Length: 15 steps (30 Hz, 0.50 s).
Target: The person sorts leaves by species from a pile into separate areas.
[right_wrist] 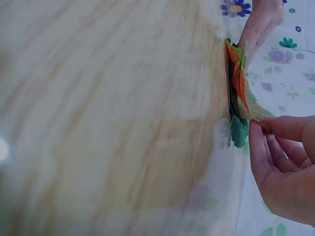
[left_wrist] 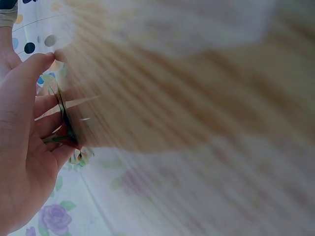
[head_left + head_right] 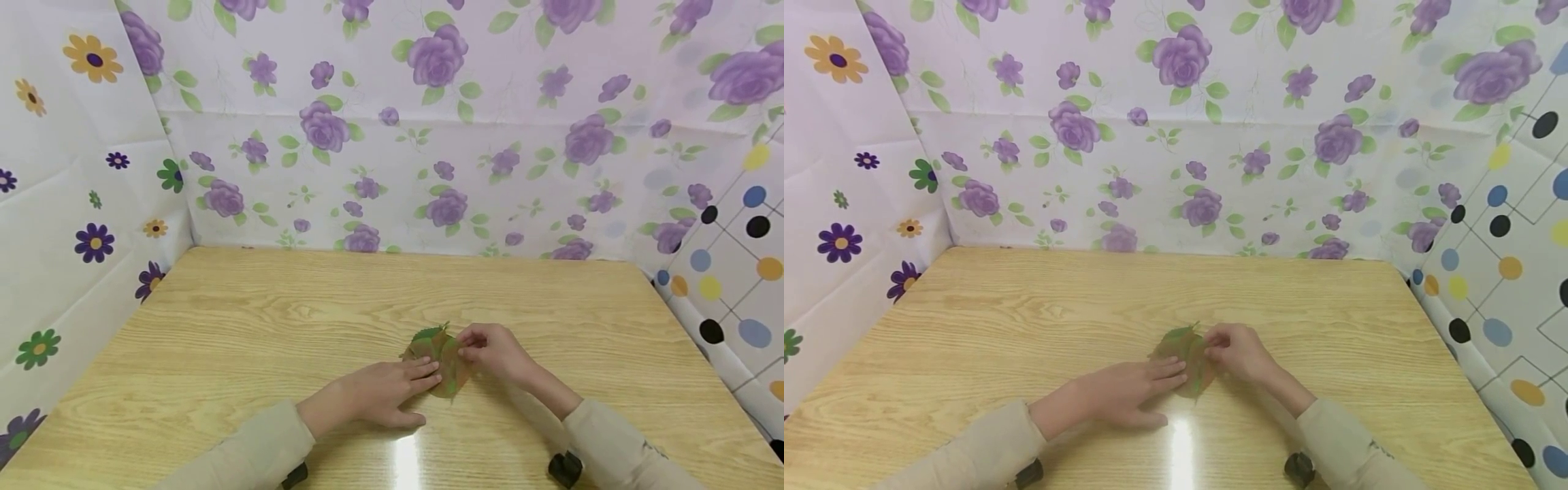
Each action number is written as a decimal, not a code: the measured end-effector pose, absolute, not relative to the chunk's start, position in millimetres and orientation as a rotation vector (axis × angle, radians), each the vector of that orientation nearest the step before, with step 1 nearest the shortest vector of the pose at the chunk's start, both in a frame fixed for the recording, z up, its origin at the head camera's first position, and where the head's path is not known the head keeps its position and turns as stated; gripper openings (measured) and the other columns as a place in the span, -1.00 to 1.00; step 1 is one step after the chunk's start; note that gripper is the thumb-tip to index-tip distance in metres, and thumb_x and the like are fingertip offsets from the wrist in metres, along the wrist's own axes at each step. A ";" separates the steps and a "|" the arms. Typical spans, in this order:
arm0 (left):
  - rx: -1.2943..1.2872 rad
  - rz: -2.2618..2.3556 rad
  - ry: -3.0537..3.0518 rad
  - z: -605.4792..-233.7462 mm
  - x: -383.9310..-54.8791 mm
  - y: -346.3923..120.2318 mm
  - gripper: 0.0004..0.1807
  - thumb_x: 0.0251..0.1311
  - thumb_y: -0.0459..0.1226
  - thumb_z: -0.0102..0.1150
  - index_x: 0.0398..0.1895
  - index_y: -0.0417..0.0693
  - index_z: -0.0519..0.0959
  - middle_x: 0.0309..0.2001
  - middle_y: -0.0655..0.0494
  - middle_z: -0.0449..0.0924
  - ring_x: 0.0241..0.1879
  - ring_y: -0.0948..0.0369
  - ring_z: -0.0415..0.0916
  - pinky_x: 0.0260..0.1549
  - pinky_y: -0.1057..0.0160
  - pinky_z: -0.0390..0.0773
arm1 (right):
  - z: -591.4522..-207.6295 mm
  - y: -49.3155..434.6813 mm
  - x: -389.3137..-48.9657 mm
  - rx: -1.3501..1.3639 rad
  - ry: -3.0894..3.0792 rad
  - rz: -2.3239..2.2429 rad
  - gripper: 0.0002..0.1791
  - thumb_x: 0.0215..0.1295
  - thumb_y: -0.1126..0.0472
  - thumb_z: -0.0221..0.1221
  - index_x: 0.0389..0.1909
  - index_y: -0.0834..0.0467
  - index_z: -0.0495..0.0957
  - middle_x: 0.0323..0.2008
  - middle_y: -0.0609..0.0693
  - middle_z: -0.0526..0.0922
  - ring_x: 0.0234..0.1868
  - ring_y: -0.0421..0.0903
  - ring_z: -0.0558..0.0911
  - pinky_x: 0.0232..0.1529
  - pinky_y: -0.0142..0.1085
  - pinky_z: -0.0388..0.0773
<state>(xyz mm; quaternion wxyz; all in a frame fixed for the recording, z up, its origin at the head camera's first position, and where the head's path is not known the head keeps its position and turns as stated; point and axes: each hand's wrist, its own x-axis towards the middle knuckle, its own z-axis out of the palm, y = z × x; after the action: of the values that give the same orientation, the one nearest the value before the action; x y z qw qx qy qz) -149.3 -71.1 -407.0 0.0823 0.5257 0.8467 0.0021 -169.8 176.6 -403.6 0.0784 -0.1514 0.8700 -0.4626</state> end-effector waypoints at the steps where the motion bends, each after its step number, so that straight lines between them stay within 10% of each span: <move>1: 1.572 0.004 2.531 -407.0 -149.3 -71.0 -0.28 0.39 0.13 -0.11 0.44 -0.13 0.21 0.45 -0.05 0.08 0.43 0.11 0.02 0.29 0.21 0.22 | -403.6 176.6 -170.0 -0.446 2.601 -1.394 -0.87 0.23 0.42 0.22 -0.20 0.30 0.63 -0.33 0.00 0.64 -0.27 -0.09 0.61 -0.34 -0.30 0.60; 15: 1.629 -0.050 2.556 -409.2 -150.1 -69.9 -0.29 0.37 0.12 -0.08 0.42 -0.14 0.26 0.44 -0.06 0.12 0.42 0.11 0.06 0.28 0.23 0.23 | -398.2 190.0 -179.2 -0.364 2.573 -1.475 -0.80 0.30 0.41 0.14 -0.08 0.37 0.58 -0.24 0.09 0.65 -0.23 -0.01 0.63 -0.31 -0.20 0.64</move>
<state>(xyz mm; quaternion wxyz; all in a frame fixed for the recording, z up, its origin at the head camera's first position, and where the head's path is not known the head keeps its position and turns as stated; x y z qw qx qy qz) -150.1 -69.9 -409.2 0.0550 0.5364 0.8420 -0.0165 -179.2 190.0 -398.2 0.0765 -0.1214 0.8586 -0.4922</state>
